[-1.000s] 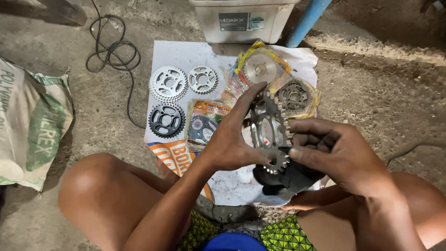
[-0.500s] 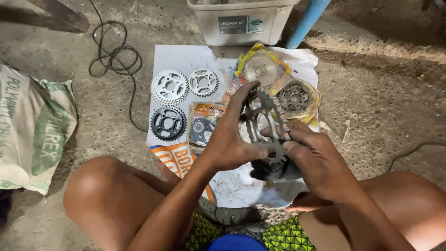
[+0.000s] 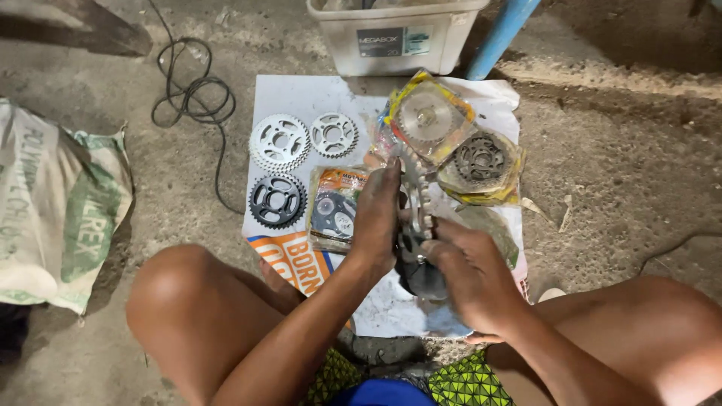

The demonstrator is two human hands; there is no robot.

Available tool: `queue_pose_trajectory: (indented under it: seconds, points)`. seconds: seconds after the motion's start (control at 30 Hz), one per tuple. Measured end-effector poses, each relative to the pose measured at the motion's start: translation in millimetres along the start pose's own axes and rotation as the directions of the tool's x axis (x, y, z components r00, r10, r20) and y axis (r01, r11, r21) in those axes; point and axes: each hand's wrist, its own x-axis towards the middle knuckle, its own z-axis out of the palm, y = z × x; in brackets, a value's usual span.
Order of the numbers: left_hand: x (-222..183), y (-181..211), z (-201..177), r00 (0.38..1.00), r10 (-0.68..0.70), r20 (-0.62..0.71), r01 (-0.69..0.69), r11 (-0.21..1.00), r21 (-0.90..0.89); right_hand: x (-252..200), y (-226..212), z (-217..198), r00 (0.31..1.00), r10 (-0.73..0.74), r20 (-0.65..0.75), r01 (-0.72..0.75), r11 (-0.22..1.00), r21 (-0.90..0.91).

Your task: Unpacking and inspecting various motorcycle rear sprockets from their packaging.

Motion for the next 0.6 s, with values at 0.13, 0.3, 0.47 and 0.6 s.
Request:
queue_pose_trajectory:
  seconds: [0.13, 0.3, 0.47, 0.6]
  points:
    - [-4, 13, 8, 0.998, 0.042, -0.037, -0.04, 0.998, 0.053, -2, -3, 1, 0.995, 0.091, 0.027, -0.094, 0.986, 0.141]
    - [-7, 20, 7, 0.997, 0.063, -0.033, -0.057, 0.988, 0.144, -6, 1, 0, 0.998, 0.016, 0.056, -0.023, 0.991, 0.133]
    - [-3, 11, 0, 1.0, 0.021, 0.015, -0.021, 0.998, 0.053, -6, 8, -5, 0.99, 0.015, 0.138, -0.067, 0.923, 0.379]
    - [-12, 13, 3, 0.997, -0.035, 0.073, 0.041, 0.996, -0.077, -5, 3, -8, 0.986, 0.128, 0.103, -0.148, 0.962, 0.229]
